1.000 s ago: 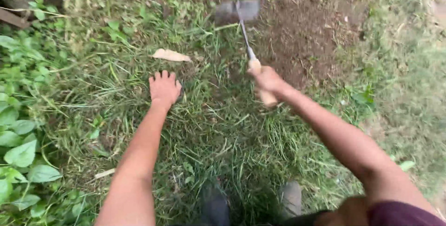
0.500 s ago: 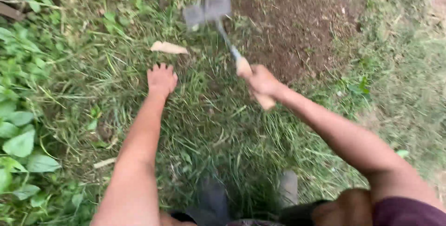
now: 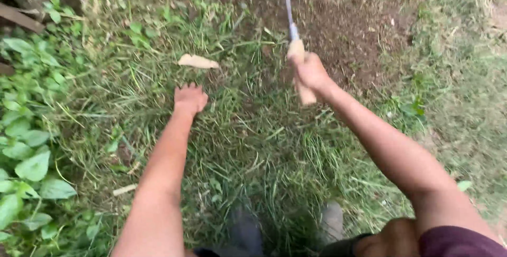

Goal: Using a hand hoe to clear grass and weeds from a dirt patch.

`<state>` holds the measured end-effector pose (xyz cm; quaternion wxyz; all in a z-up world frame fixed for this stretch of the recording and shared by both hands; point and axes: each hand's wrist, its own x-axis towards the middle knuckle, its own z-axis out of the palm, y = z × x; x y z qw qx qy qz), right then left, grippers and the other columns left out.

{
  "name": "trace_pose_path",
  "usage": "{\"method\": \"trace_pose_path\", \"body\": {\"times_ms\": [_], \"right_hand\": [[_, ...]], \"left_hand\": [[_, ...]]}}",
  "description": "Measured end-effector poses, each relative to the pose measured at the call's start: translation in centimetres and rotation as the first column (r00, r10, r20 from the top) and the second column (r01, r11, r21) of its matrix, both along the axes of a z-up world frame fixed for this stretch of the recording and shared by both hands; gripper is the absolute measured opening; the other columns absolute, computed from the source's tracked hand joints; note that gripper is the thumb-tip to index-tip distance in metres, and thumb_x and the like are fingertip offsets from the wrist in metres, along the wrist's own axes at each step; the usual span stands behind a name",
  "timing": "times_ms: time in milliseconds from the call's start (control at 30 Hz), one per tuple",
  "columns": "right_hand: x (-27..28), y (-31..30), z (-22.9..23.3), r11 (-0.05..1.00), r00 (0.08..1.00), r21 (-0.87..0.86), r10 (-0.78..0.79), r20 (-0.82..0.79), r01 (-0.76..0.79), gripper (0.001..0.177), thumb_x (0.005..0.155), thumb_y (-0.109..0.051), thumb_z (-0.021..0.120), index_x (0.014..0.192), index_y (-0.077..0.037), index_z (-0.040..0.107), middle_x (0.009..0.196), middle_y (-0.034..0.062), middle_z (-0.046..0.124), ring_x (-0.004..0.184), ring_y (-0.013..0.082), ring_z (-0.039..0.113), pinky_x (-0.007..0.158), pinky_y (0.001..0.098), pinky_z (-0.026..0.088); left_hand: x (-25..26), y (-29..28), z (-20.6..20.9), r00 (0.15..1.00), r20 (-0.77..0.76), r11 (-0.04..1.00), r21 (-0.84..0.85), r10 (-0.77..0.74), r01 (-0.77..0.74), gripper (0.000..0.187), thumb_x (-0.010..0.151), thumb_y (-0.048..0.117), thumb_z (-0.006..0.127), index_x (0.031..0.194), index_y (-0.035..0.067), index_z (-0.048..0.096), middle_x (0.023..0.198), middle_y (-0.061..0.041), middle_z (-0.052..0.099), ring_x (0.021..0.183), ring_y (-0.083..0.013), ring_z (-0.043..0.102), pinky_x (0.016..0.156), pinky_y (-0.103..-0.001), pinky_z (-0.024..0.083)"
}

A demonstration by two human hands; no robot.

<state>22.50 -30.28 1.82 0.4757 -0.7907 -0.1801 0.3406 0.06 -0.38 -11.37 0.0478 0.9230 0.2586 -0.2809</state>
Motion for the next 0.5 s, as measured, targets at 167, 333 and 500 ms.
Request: {"method": "trace_pose_path", "body": {"times_ms": [167,333,500], "right_hand": [[-6.5,-1.8,-1.5,0.982,0.998,-0.189,-0.015,-0.06,0.003,0.03,0.106,-0.03,0.052,0.107,0.0,0.057,0.071,0.0071,0.064,0.051,0.019,0.063,0.043,0.0376,0.057],[-9.6,-4.7,0.3,0.937,0.943,-0.313,0.042,-0.329,-0.151,0.033,0.103,-0.034,0.053,0.11,-0.002,0.057,0.065,0.0095,0.062,0.046,0.0213,0.061,0.04,0.0392,0.054],[-1.9,-2.7,-4.1,1.0,0.999,0.019,0.02,-0.025,-0.02,0.039,0.105,-0.037,0.054,0.107,0.002,0.058,0.066,0.0057,0.06,0.046,0.018,0.061,0.039,0.0338,0.053]], "left_hand": [[-0.4,0.4,-1.3,0.999,0.033,1.0,-0.027,0.001,0.0,0.053,0.104,0.04,0.039,0.151,0.015,0.048,0.158,-0.011,0.045,0.146,-0.0321,0.041,0.118,-0.057,0.033],[0.5,-2.0,2.3,0.994,-0.047,0.995,0.012,0.096,-0.096,0.041,0.109,0.033,0.044,0.14,0.013,0.062,0.147,-0.011,0.062,0.136,-0.0283,0.058,0.12,-0.051,0.039],[5.8,-3.1,2.4,0.816,0.57,0.931,0.343,-0.1,-0.125,0.037,0.098,0.021,0.06,0.132,0.008,0.059,0.132,-0.013,0.059,0.12,-0.0304,0.057,0.106,-0.051,0.04]]}}
